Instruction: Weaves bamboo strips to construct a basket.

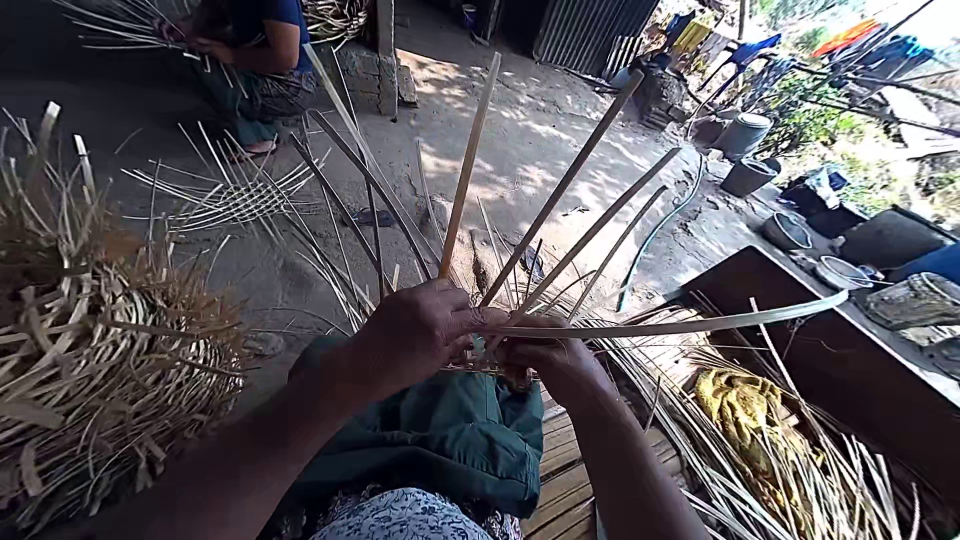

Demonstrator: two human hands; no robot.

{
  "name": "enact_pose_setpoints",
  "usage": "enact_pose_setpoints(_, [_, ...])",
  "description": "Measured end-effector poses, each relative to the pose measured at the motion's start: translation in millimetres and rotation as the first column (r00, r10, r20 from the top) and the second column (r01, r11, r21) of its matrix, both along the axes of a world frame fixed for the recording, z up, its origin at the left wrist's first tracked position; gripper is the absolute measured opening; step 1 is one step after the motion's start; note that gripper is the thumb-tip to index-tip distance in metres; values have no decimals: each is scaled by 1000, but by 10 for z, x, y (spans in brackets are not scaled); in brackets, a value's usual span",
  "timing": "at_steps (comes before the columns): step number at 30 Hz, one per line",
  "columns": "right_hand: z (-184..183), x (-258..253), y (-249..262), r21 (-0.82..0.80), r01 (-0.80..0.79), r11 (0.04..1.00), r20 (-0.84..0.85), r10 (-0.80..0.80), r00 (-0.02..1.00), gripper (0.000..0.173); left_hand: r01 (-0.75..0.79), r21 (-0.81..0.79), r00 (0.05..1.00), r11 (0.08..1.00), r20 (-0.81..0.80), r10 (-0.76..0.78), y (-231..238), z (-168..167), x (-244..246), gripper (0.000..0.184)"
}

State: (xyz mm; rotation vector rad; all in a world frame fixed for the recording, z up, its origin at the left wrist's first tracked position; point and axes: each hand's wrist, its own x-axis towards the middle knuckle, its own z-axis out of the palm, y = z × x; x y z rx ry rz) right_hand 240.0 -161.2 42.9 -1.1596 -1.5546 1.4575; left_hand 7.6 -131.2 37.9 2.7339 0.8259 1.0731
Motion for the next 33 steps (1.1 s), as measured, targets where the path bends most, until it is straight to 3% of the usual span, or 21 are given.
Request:
enact_pose_setpoints(6, [-17,-35,-38,20,107,994,-61,-106,993,12,20,69,994,997,103,-27,-22,-100,80,16])
enact_pose_setpoints(10, [23,13,37,-83,86,993,-132,-96,987,23,18,21,987,1000,159,-21,20,-153,91,9])
enact_pose_setpoints(15, [-128,233,279,-78,-117,990,-247,94,964,13,92,-123,973,988,222,-63,133,-164,94,6])
enact_pose_setpoints(20, [-347,376,478,122,-374,919,-442,388,809,12,167,-299,938,939,343,-58,231,-187,98,6])
enact_pose_setpoints(22, [-298,331,425,103,-296,950,-388,313,867,14,120,-306,942,944,336,-10,233,-201,116,11])
enact_pose_setpoints(25, [-200,154,313,32,-20,999,-249,27,968,6,-35,-73,965,997,257,53,218,-255,166,23])
enact_pose_setpoints(27, [-241,95,317,41,60,997,-322,-44,946,15,-134,68,975,989,186,119,186,-246,192,24])
enact_pose_setpoints(31, [-316,1,296,56,137,989,-490,-93,867,35,-246,144,969,959,61,239,143,-221,165,22])
enact_pose_setpoints(33, [-321,-101,279,46,292,955,-477,-236,846,16,-243,100,970,965,52,239,157,-192,126,19])
